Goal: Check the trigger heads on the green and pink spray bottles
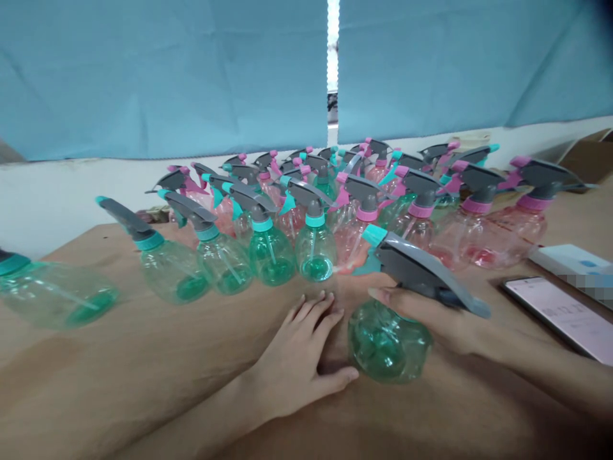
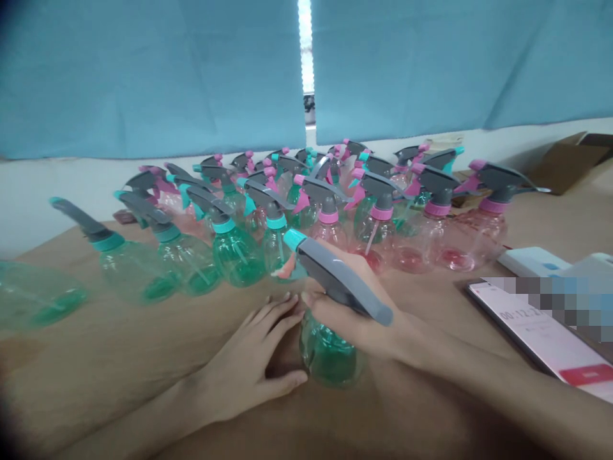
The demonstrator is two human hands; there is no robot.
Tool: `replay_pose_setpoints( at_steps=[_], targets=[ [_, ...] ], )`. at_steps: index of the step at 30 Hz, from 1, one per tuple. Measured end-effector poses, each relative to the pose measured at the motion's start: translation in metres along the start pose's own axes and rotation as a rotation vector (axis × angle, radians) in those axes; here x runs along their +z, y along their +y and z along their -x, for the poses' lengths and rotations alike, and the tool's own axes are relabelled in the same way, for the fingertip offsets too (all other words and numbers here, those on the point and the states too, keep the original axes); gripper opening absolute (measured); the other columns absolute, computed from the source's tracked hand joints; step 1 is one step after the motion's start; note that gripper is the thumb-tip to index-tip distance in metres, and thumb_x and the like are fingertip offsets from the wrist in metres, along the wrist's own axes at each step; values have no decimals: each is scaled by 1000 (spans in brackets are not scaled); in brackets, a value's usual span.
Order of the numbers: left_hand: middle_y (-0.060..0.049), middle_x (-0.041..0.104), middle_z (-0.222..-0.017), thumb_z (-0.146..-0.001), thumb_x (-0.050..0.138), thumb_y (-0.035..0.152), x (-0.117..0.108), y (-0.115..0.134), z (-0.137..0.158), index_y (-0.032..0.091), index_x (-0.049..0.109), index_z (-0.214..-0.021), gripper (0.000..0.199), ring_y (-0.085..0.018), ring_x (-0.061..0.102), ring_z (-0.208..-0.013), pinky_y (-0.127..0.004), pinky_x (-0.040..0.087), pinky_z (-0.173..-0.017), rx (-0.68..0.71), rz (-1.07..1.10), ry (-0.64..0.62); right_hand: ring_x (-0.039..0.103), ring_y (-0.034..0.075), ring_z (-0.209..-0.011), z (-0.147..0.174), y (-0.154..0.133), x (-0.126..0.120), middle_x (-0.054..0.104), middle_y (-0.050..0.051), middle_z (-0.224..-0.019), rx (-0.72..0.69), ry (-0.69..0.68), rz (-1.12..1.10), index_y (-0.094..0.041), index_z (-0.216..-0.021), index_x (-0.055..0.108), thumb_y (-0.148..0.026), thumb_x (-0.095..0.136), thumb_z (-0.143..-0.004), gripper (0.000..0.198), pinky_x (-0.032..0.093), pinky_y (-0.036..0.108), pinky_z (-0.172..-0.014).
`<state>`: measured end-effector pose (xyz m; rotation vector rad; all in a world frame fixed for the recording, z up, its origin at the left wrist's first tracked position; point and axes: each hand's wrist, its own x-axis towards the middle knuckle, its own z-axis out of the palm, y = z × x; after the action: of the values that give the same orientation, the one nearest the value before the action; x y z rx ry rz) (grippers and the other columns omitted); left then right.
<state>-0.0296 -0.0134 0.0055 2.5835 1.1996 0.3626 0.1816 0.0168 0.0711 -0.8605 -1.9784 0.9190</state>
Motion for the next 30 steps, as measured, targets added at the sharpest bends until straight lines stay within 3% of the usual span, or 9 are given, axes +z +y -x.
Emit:
replay_pose_setpoints(
  at_steps=[6, 9, 12, 15, 22, 25, 30],
  targets=[
    [-13, 34, -145, -81, 57, 57, 2, -2, 0, 16, 43, -133, 67, -31, 29, -133, -48, 20, -108, 13, -30, 1, 65, 20, -83, -2, -1, 5, 67, 1, -84, 49, -77, -229, -33, -106, 62, -24, 51, -83, 28, 56, 36, -77],
    [-14, 33, -146, -83, 56, 56, 3, -3, 0, 14, 42, -133, 68, -31, 28, -133, -47, 20, -108, 18, -40, 2, 66, 18, -87, -2, 1, 6, 69, 1, -91, -4, -43, -227, -32, -103, 65, -20, 50, -84, 27, 56, 34, -80],
    [-15, 34, -145, -83, 57, 56, 2, -2, 0, 13, 42, -133, 68, -31, 28, -133, -46, 21, -108, 17, -39, -1, 66, 17, -89, -2, 4, 5, 64, 1, -112, -7, -47, -232, -31, -96, 67, -25, 52, -85, 19, 57, 32, -78],
    [-15, 35, -145, -82, 58, 55, 0, -1, 1, 12, 43, -133, 68, -31, 29, -133, -46, 22, -108, 11, -35, -8, 66, 17, -94, -2, 4, 4, 55, -1, -128, -7, -69, -247, -33, -105, 63, -23, 53, -85, 24, 58, 31, -79],
    [-16, 35, -144, -82, 59, 54, 0, 0, -1, 11, 42, -133, 69, -31, 29, -133, -46, 21, -108, 8, -41, -16, 65, 18, -98, -2, 10, 3, 61, 0, -123, -49, -54, -112, -35, -129, 48, -29, 54, -86, 43, 56, 30, -84],
    [-16, 35, -144, -82, 59, 53, 0, 1, -1, 11, 42, -132, 68, -31, 30, -132, -47, 22, -107, 1, -49, -17, 66, 19, -97, -2, 13, 4, 64, 1, -118, -51, -40, -72, -33, -130, 47, -30, 54, -85, 45, 56, 32, -85],
    [-16, 36, -143, -83, 59, 53, -1, 1, -1, 13, 42, -132, 66, -30, 30, -132, -47, 23, -107, 13, -72, -11, 64, 17, -101, -3, 8, 4, 54, 0, -133, -63, -74, -161, -33, -127, 49, -22, 53, -85, 44, 55, 29, -85]
  ],
)
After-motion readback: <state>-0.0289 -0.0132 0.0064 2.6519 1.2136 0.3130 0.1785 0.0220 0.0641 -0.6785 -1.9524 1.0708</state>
